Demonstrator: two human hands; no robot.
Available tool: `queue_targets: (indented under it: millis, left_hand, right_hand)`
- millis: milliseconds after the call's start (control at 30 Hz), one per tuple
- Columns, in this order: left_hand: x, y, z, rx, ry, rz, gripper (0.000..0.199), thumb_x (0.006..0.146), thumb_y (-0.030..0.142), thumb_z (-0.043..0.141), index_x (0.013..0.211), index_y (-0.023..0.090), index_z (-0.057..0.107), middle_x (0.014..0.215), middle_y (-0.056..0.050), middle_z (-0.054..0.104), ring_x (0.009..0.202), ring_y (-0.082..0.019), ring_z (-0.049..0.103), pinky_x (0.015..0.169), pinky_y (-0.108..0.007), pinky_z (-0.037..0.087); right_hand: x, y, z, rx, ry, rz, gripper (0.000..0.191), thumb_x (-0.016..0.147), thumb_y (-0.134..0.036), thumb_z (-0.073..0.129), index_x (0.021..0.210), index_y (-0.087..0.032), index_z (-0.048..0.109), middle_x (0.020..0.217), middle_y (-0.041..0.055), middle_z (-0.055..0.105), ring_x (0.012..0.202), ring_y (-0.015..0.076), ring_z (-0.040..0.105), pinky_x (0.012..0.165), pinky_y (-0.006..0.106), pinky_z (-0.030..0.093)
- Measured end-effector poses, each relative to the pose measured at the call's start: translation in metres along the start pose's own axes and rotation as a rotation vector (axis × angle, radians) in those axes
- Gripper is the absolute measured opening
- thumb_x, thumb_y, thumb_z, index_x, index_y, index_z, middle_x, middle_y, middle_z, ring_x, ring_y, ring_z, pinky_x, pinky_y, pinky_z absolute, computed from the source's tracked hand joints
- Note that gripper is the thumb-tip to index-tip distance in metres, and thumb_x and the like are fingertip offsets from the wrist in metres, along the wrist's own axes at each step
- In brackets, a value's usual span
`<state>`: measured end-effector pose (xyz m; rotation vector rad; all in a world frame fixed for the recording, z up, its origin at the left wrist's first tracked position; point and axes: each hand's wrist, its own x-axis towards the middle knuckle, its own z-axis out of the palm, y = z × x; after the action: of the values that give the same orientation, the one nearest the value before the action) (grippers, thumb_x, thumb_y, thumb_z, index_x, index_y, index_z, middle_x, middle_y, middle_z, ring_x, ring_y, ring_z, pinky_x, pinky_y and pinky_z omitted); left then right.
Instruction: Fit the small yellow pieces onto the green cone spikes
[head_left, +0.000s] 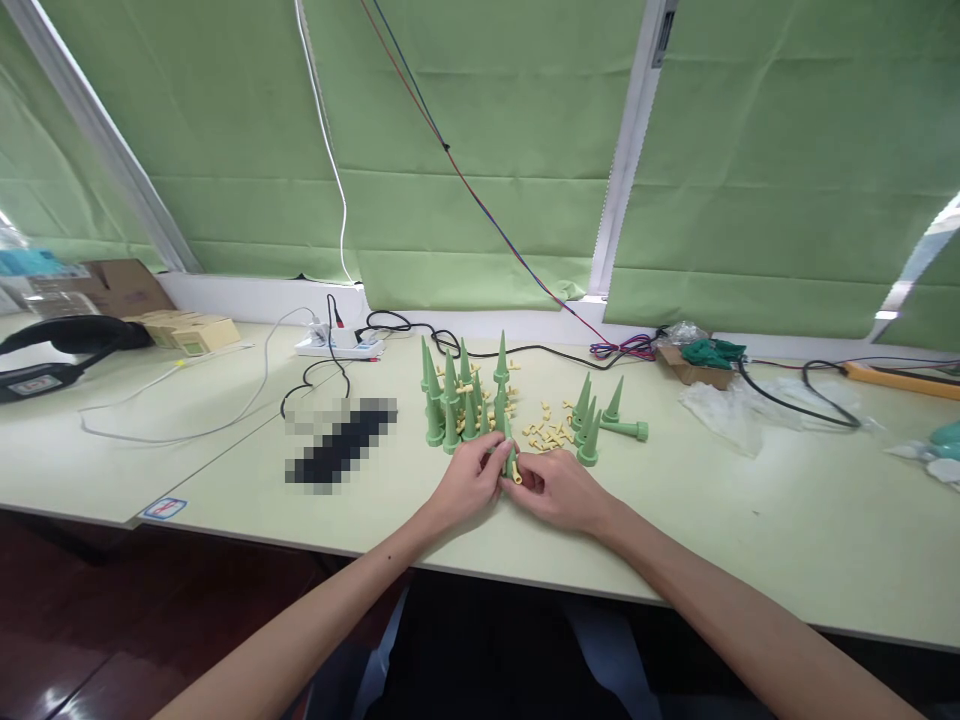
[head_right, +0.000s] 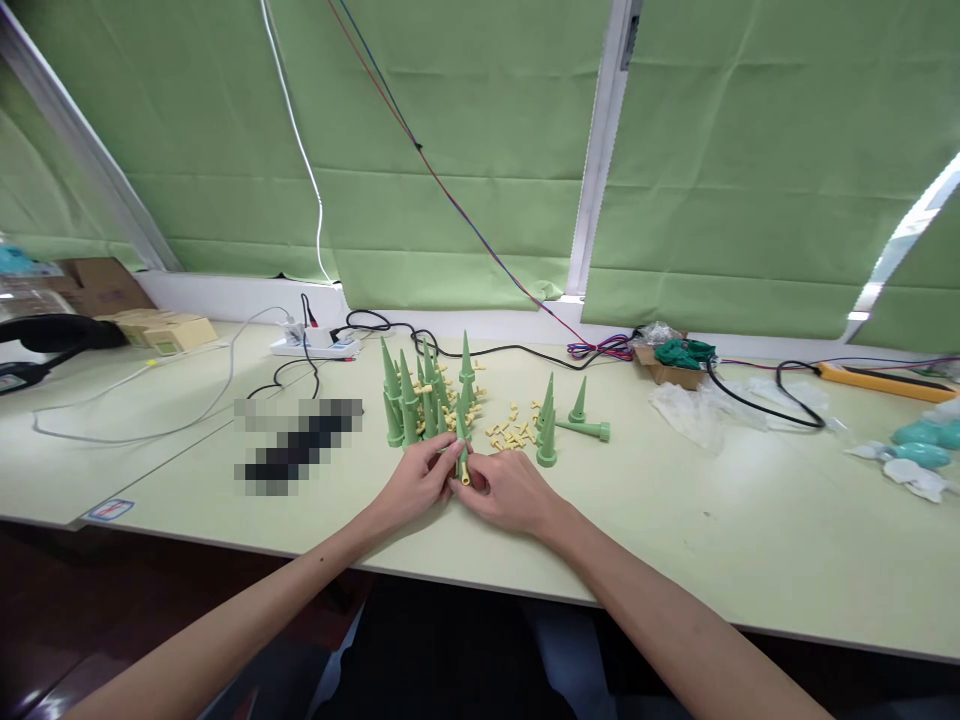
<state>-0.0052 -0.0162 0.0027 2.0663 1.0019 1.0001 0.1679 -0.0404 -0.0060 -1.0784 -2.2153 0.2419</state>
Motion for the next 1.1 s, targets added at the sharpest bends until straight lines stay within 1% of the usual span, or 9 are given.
queue_targets:
  millis: [133,200,300,433,600,733,867,1000,1100]
  left_hand:
    - [0.0,0.001,0.0,0.018,0.033,0.013,0.036,0.098,0.039,0.039,0.069,0.018,0.045,0.06,0.003,0.041,0.056,-0.011,0.038,0.054,-0.025,0.031]
    - [0.0,0.001,0.0,0.027,0.05,0.018,0.035,0.098,0.039,0.039,0.07,0.018,0.045,0.061,0.003,0.041,0.057,-0.011,0.039,0.054,-0.024,0.031]
    - [0.0,0.002,0.001,0.051,0.089,0.016,0.034,0.097,0.039,0.041,0.072,0.018,0.048,0.06,0.003,0.041,0.055,-0.011,0.039,0.053,-0.024,0.031]
    - [0.0,0.001,0.002,0.115,0.163,0.048,0.03,0.096,0.039,0.045,0.076,0.018,0.052,0.066,0.002,0.048,0.056,-0.01,0.042,0.053,-0.024,0.033]
    - [0.0,-0.002,0.003,0.155,0.211,0.091,0.024,0.095,0.037,0.047,0.086,0.018,0.056,0.083,-0.002,0.058,0.063,-0.011,0.049,0.056,-0.023,0.04]
    - [0.0,-0.004,0.004,0.165,0.195,0.107,0.023,0.094,0.038,0.048,0.086,0.018,0.056,0.086,-0.003,0.058,0.064,-0.011,0.052,0.055,-0.022,0.043]
    - [0.0,-0.005,0.005,0.14,0.178,0.096,0.022,0.093,0.038,0.049,0.089,0.017,0.056,0.089,-0.004,0.059,0.062,-0.011,0.053,0.053,-0.022,0.045]
    - [-0.001,-0.001,0.005,0.074,0.204,0.059,0.021,0.09,0.038,0.053,0.097,0.018,0.054,0.095,-0.004,0.059,0.058,-0.009,0.052,0.049,-0.022,0.044]
    - [-0.001,0.002,0.004,-0.008,0.243,0.028,0.022,0.089,0.038,0.055,0.097,0.019,0.049,0.093,-0.003,0.058,0.052,-0.007,0.047,0.045,-0.02,0.038]
  right_hand:
    - [0.0,0.001,-0.004,0.028,0.0,-0.007,0.041,0.088,-0.039,0.058,0.061,-0.019,0.034,0.051,-0.0067,0.038,0.048,0.008,0.035,0.054,0.022,0.026]
    - [0.0,0.002,-0.007,0.043,0.01,-0.006,0.042,0.093,-0.041,0.052,0.061,-0.019,0.034,0.051,-0.0066,0.037,0.048,0.0082,0.034,0.054,0.023,0.026]
    - [0.001,0.005,-0.011,0.033,0.096,0.041,0.039,0.1,-0.035,0.039,0.064,-0.02,0.034,0.054,-0.0053,0.039,0.05,0.0096,0.035,0.055,0.024,0.026]
    - [0.002,0.011,-0.012,-0.038,0.191,0.119,0.028,0.099,-0.029,0.039,0.073,-0.02,0.043,0.061,-0.0026,0.049,0.055,0.0122,0.041,0.057,0.026,0.03]
    - [0.002,0.016,-0.012,-0.115,0.141,0.172,0.014,0.097,-0.023,0.042,0.089,-0.019,0.054,0.071,0.0012,0.06,0.062,0.0153,0.053,0.061,0.026,0.034]
    - [0.002,0.019,-0.013,-0.198,0.062,0.213,0.011,0.094,-0.019,0.046,0.092,-0.017,0.057,0.077,0.005,0.063,0.069,0.0173,0.057,0.064,0.027,0.035]
    - [0.002,0.02,-0.012,-0.25,-0.01,0.276,0.009,0.092,-0.02,0.05,0.093,-0.016,0.058,0.075,0.0055,0.063,0.069,0.0183,0.057,0.061,0.026,0.033]
    - [0.002,0.019,-0.012,-0.272,-0.036,0.307,0.009,0.091,-0.021,0.051,0.095,-0.017,0.057,0.073,0.005,0.063,0.067,0.0179,0.056,0.058,0.026,0.03]
    - [0.002,0.018,-0.012,-0.286,-0.061,0.323,0.005,0.09,-0.019,0.051,0.091,-0.017,0.055,0.073,0.0045,0.062,0.067,0.0175,0.055,0.056,0.025,0.027]
